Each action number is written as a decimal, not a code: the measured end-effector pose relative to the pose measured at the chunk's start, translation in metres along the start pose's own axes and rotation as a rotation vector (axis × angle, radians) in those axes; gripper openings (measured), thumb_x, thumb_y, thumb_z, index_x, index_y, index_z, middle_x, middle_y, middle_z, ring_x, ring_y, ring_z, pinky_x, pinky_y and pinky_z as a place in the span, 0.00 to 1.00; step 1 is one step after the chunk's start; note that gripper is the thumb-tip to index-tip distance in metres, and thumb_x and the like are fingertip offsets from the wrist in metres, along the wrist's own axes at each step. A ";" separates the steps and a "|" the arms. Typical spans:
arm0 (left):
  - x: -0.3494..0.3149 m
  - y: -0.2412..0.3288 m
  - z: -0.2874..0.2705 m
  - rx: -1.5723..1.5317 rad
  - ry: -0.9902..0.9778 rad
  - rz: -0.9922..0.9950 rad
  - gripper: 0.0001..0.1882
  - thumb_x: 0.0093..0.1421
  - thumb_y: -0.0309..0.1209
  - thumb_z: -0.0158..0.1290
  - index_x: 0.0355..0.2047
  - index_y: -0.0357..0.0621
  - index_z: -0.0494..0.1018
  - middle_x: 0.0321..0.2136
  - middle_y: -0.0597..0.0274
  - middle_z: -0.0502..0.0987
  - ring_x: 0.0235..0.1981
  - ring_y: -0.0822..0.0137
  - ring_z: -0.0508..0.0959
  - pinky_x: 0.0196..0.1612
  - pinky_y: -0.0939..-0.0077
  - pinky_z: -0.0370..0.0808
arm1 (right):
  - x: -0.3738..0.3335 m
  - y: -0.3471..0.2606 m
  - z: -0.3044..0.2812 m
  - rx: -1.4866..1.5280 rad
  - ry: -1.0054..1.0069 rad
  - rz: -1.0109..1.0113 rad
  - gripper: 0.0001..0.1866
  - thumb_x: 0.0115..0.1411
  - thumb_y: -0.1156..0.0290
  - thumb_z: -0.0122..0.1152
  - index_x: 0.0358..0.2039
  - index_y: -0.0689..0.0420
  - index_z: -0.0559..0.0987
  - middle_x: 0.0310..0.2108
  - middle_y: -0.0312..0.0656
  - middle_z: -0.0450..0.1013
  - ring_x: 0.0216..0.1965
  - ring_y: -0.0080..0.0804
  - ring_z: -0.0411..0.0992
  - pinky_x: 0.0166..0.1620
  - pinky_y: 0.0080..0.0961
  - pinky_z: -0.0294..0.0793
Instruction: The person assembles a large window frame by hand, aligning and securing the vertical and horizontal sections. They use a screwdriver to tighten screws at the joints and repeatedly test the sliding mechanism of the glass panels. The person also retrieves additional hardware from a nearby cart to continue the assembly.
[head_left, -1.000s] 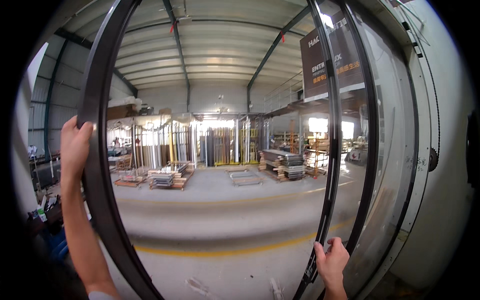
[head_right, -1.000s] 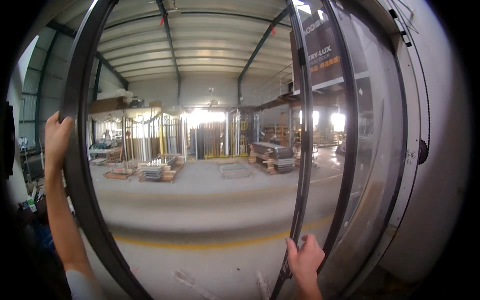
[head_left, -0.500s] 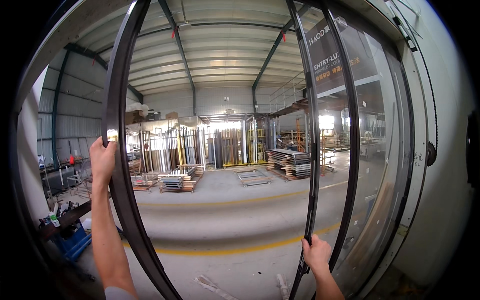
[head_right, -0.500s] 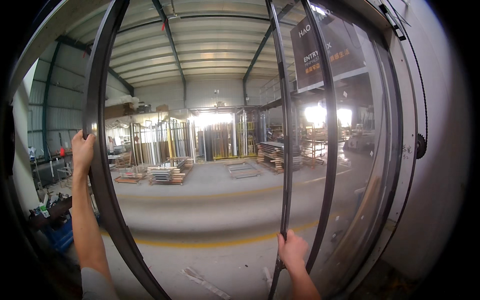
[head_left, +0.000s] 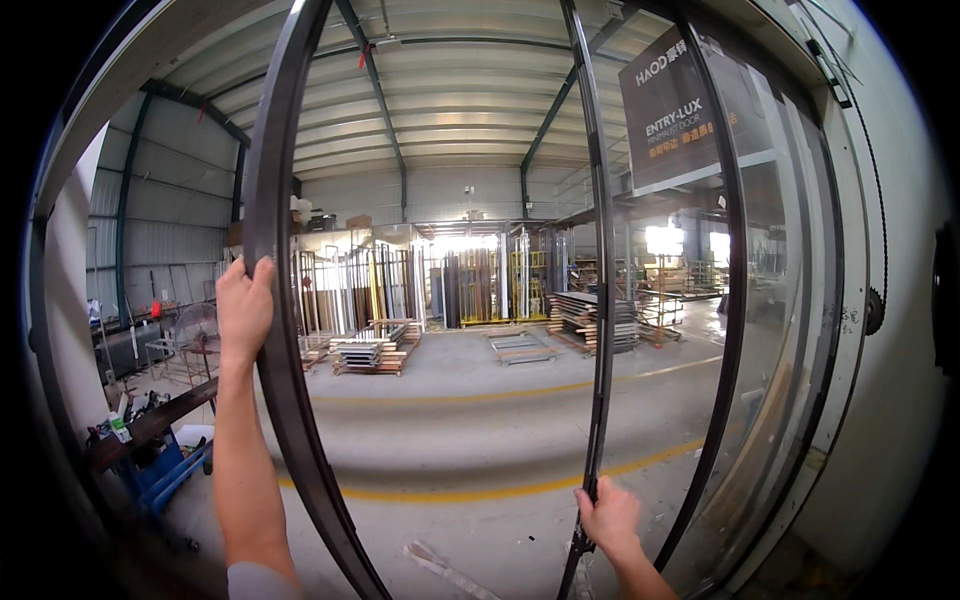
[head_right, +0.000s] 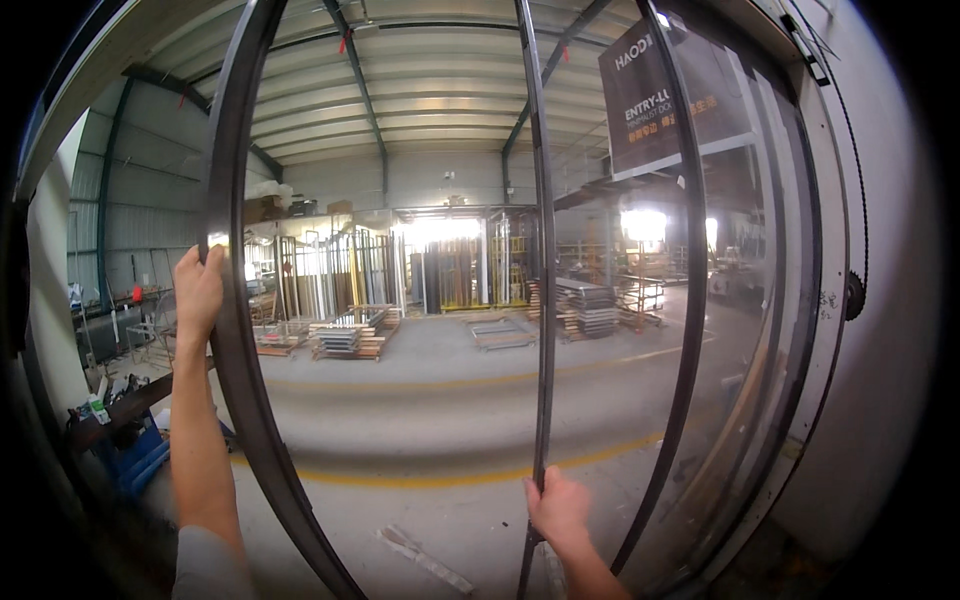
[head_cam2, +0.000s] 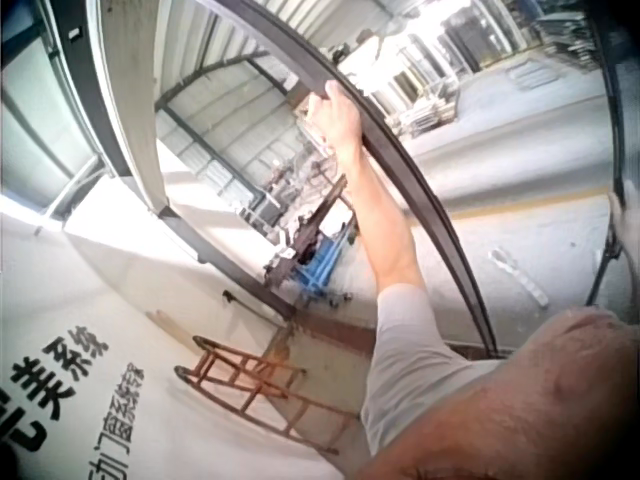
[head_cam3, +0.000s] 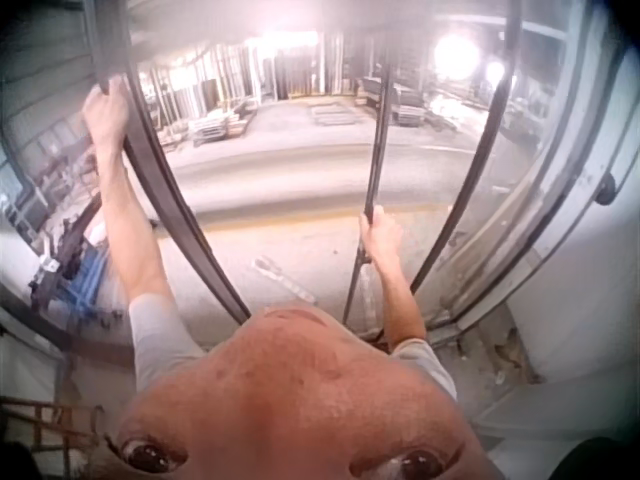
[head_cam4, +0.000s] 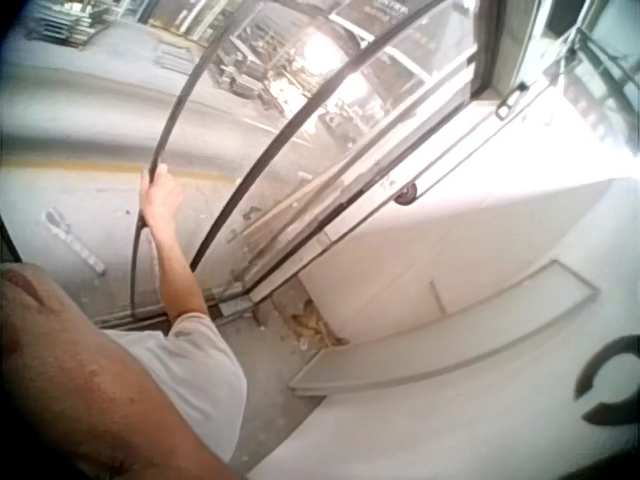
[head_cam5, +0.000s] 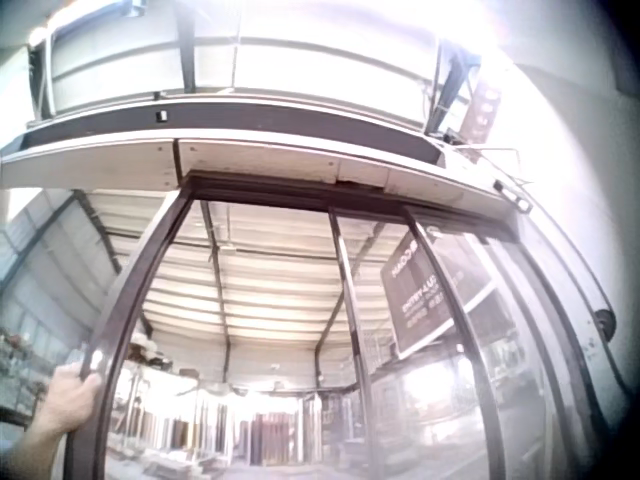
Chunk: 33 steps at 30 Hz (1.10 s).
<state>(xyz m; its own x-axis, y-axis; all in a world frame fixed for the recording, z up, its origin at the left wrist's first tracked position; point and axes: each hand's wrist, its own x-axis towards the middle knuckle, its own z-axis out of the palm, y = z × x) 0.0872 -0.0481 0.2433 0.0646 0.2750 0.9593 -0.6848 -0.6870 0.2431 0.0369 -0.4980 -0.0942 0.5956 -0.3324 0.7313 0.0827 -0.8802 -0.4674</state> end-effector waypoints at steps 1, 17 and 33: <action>-0.003 0.006 0.008 0.003 0.002 0.020 0.17 0.65 0.36 0.52 0.28 0.30 0.73 0.17 0.59 0.72 0.21 0.72 0.69 0.27 0.66 0.68 | -0.002 0.005 0.004 0.065 -0.002 -0.046 0.17 0.57 0.57 0.69 0.30 0.56 0.75 0.20 0.50 0.75 0.24 0.56 0.75 0.28 0.49 0.73; -0.063 0.102 0.126 0.003 -0.005 0.144 0.26 0.70 0.45 0.50 0.27 0.31 0.73 0.18 0.40 0.74 0.23 0.40 0.77 0.29 0.54 0.73 | -0.193 0.101 0.078 0.174 -0.973 0.309 0.19 0.60 0.69 0.66 0.53 0.56 0.78 0.40 0.54 0.79 0.45 0.40 0.80 0.50 0.38 0.77; -0.061 0.099 0.125 0.009 -0.040 0.067 0.26 0.70 0.44 0.49 0.24 0.31 0.71 0.20 0.36 0.75 0.26 0.34 0.76 0.30 0.48 0.72 | -0.203 0.093 0.095 0.219 -1.012 0.351 0.21 0.60 0.70 0.66 0.54 0.56 0.77 0.42 0.54 0.79 0.47 0.39 0.79 0.52 0.37 0.76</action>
<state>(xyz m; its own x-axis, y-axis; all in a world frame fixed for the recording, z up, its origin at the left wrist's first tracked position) 0.1058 -0.2171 0.2268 0.0480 0.2006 0.9785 -0.6821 -0.7090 0.1788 -0.0003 -0.4802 -0.3330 0.9866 -0.0325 -0.1600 -0.1393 -0.6784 -0.7213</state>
